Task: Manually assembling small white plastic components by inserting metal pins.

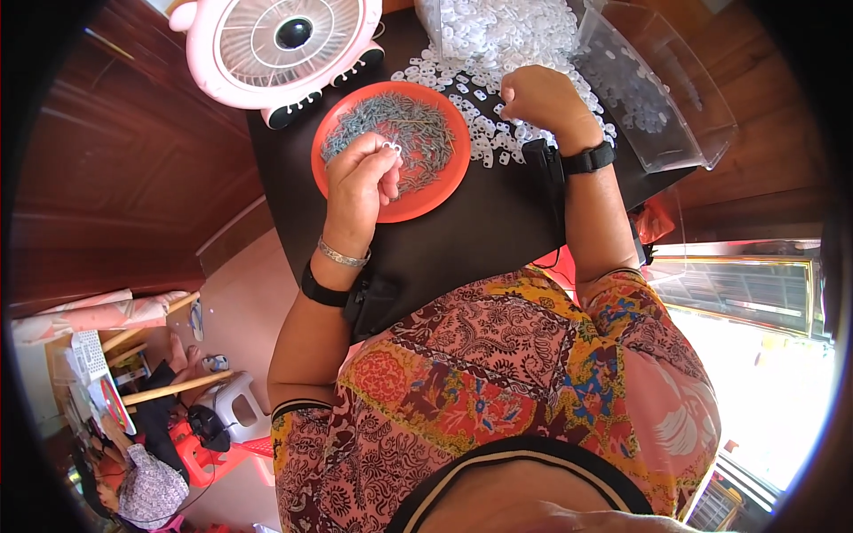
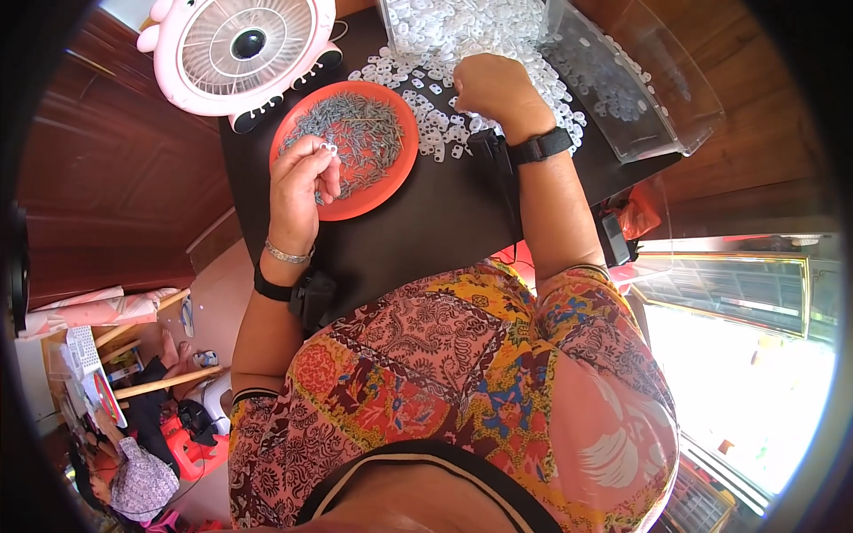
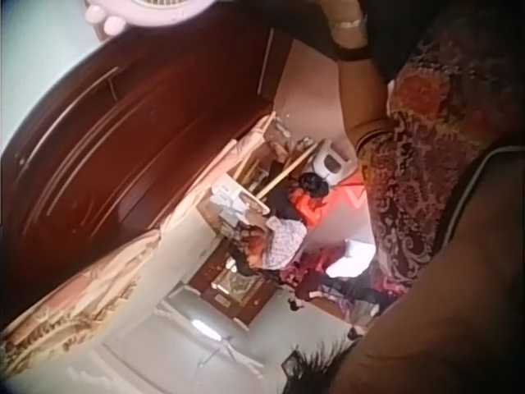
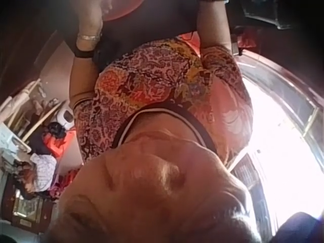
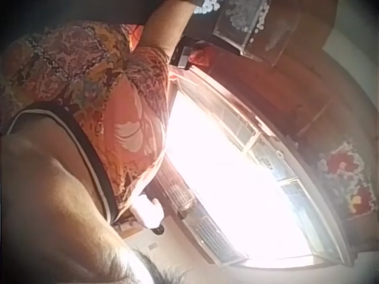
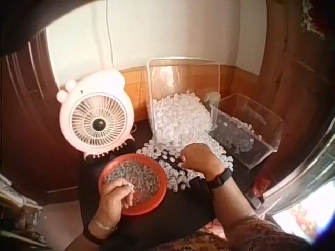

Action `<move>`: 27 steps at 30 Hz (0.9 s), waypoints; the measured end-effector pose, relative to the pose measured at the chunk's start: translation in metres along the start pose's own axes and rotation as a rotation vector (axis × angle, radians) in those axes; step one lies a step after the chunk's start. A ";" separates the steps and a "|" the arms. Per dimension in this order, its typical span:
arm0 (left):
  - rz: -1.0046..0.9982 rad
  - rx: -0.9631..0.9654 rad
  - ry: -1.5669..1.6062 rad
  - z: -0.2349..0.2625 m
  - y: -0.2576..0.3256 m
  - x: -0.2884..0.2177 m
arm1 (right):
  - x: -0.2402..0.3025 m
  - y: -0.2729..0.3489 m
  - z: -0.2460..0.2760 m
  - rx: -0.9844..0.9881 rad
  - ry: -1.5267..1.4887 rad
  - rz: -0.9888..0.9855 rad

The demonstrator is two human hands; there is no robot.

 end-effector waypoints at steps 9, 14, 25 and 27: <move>0.015 0.002 0.016 -0.001 0.000 0.002 | 0.001 -0.001 0.024 -0.247 -0.080 0.021; 0.017 0.027 -0.010 -0.003 0.001 0.003 | -0.004 0.009 0.021 -0.089 -0.048 0.019; 0.038 0.027 -0.005 -0.003 -0.001 0.005 | -0.001 0.005 0.007 -0.129 -0.398 0.004; 0.022 0.032 -0.003 -0.001 0.000 0.004 | 0.019 -0.001 0.014 -0.085 -0.554 0.017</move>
Point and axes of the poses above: each hand's wrist, its own y-axis away from the middle knuckle, its own z-axis out of the back of the hand, x = y × z, the point moved 10 cm from there along -y, towards the middle knuckle, and after that the axes turned 15 degrees about -x, right-handed, at the moved point
